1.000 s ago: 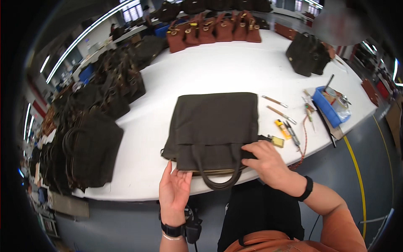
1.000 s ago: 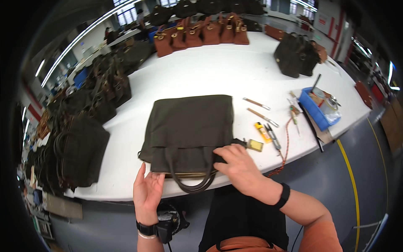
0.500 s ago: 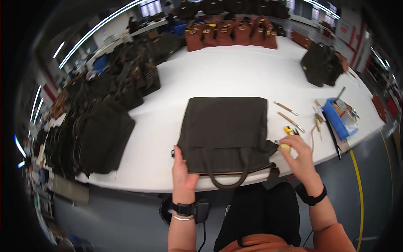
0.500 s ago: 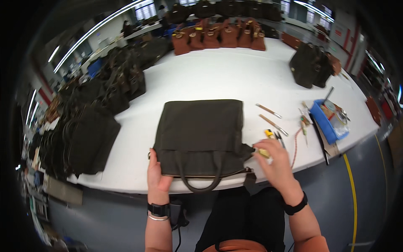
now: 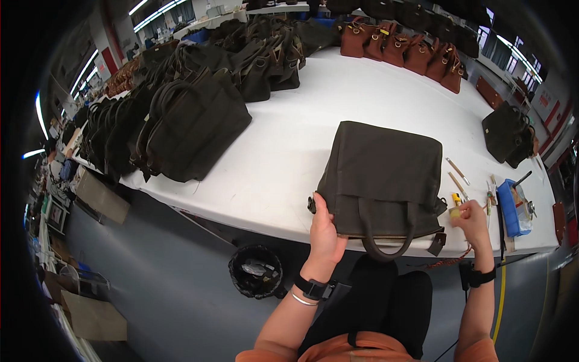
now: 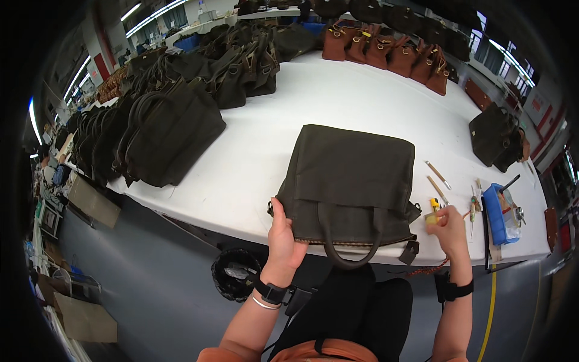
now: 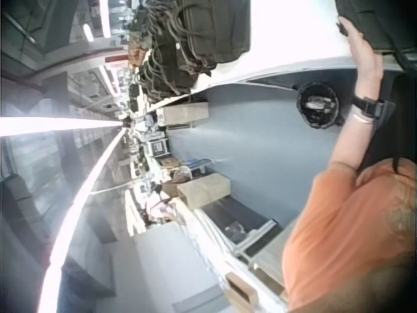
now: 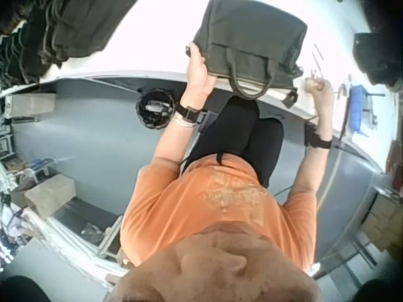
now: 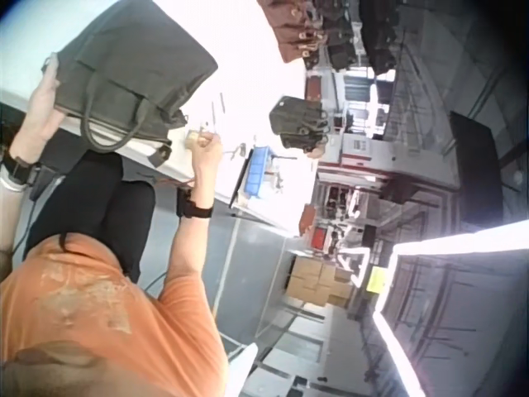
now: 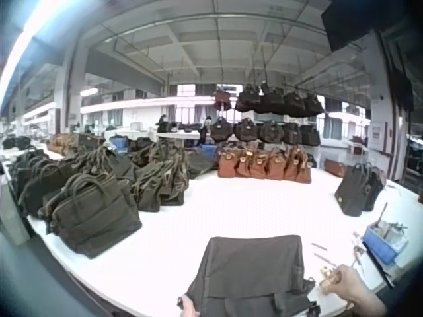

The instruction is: The person applies a small yellow block to the zipper area and corners of a dark green canvas bag. They then inspect the bag's exterior and interior, checking the handles and lining before placing the finished bag on a stack of similar items.

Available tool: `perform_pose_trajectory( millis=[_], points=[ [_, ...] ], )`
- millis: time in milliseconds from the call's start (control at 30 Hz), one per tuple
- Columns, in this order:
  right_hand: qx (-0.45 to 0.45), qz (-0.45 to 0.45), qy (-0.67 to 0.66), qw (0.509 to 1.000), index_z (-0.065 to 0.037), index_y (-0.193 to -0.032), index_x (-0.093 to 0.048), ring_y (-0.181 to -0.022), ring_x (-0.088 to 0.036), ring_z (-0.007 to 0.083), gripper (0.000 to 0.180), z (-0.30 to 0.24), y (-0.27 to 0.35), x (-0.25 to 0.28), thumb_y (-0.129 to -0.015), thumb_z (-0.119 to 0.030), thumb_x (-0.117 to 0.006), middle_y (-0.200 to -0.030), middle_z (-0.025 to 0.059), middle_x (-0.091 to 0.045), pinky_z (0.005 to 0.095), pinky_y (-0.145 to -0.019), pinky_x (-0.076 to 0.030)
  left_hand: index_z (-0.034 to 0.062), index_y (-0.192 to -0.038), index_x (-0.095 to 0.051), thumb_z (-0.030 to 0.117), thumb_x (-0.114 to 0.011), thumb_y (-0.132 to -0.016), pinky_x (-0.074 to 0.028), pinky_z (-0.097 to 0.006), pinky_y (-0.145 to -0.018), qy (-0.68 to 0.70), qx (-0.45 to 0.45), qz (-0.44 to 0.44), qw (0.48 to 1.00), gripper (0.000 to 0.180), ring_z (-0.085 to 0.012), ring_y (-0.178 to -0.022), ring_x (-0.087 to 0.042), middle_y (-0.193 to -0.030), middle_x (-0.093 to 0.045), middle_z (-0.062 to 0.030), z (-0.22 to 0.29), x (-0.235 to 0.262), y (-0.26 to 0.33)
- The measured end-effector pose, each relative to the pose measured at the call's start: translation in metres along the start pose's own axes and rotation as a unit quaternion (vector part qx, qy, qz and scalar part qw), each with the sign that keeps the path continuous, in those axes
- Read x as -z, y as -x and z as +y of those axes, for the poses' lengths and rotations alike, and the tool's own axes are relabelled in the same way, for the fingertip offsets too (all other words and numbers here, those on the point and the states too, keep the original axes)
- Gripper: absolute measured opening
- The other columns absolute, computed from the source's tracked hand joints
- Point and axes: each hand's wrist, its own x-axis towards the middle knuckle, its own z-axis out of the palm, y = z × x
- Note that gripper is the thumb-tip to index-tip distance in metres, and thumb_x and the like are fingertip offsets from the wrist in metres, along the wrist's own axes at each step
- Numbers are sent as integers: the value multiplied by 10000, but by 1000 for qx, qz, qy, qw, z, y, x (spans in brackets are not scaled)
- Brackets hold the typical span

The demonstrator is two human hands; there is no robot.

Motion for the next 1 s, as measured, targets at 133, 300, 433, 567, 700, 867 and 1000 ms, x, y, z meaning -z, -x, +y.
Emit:
perform_pose_trajectory(
  millis=[133,300,433,567,700,867,1000],
  points=[
    [6,4,-245,970,4,-923,-601,-604,-571,58,145,-132,26,4,-852,-43,-718,-761,37,-641,214,-501,-472,5,-1465,-395,536,-257,-1067,-445,-397,-1072,-13,-5,-16,1000,678,-243,-1297,-524,-1437,-513,-122,6,7,3],
    [72,-197,-239,948,35,-840,-614,-566,-613,88,193,-241,56,-74,-910,-126,-694,-688,65,-658,238,-512,-493,-5,-1419,-439,553,-231,-1064,-442,-401,-1064,-32,13,-46,998,693,-237,-1285,-533,-1385,-550,-127,1,20,3],
    [148,-144,-166,964,41,-766,-590,-526,-634,221,237,-254,42,-111,-888,-132,-698,-609,147,-625,322,-508,-479,-3,-1373,-476,548,-220,-1067,-459,-378,-1034,-27,13,-37,999,681,-217,-1233,-565,-1324,-582,-122,-1,17,2],
    [227,-54,-119,965,24,-718,-548,-529,-619,344,260,-258,25,-129,-882,-121,-687,-593,189,-599,374,-501,-469,-4,-1370,-479,534,-226,-1072,-457,-368,-1034,-24,-10,-38,999,665,-208,-1222,-573,-1321,-584,-124,1,7,3],
    [253,-44,-89,962,29,-730,-551,-549,-624,376,250,-263,13,-130,-889,-118,-677,-600,198,-603,410,-515,-478,6,-1392,-465,518,-226,-1077,-445,-375,-1052,-27,-11,-52,998,647,-202,-1256,-554,-1354,-569,-123,1,11,3],
    [272,-67,-71,957,42,-734,-551,-563,-618,391,235,-259,21,-124,-888,-97,-659,-608,216,-596,430,-527,-477,6,-1377,-471,511,-230,-1079,-452,-368,-1047,-19,-3,-79,997,634,-203,-1232,-564,-1320,-584,-110,-1,15,2],
    [236,-89,-35,967,57,-779,-580,-557,-634,259,249,-266,0,-120,-889,-135,-694,-632,175,-614,344,-535,-476,21,-1374,-475,505,-243,-1080,-453,-368,-1044,-17,-1,-55,998,612,-195,-1229,-560,-1325,-580,-98,3,11,4]
  ],
)
